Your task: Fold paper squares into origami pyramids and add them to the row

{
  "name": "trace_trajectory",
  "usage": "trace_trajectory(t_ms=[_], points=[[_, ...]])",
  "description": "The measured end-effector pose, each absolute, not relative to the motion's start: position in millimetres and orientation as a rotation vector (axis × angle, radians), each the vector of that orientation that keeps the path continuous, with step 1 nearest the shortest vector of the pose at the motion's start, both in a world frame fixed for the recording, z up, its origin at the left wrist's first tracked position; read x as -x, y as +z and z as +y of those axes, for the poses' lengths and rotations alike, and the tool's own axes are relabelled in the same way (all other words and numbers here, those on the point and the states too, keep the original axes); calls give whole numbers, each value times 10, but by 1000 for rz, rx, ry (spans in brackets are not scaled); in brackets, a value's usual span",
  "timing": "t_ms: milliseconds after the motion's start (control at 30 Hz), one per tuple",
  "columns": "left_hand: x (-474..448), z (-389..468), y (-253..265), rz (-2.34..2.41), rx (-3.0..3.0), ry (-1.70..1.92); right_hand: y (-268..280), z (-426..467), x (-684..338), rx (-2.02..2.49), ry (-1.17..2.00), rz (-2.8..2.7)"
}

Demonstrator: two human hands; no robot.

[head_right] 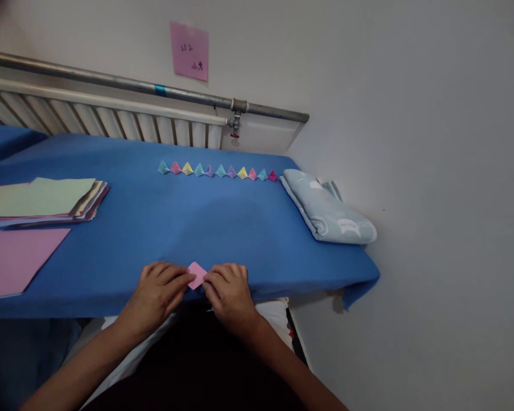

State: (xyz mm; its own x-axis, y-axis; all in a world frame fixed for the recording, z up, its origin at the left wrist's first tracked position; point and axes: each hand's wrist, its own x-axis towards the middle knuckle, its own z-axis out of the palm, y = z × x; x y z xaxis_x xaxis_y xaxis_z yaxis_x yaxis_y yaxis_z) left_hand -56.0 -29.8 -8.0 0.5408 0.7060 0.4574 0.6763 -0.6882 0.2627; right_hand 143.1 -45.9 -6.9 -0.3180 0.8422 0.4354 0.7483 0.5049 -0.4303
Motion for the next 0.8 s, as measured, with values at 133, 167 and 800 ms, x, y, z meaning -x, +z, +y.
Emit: trace_trajectory(t_ms=[133,167,800], points=[[557,-283,-83,1221,-2676,871,-48,-429,-1449,1334,201,-2153],[555,-279,-85,1228,-2665,876,-42,-422,-1454,1340,200,-2155],[516,-281,-83,1343,-2482,910,24,-348,-1401,1440,309,-2160]])
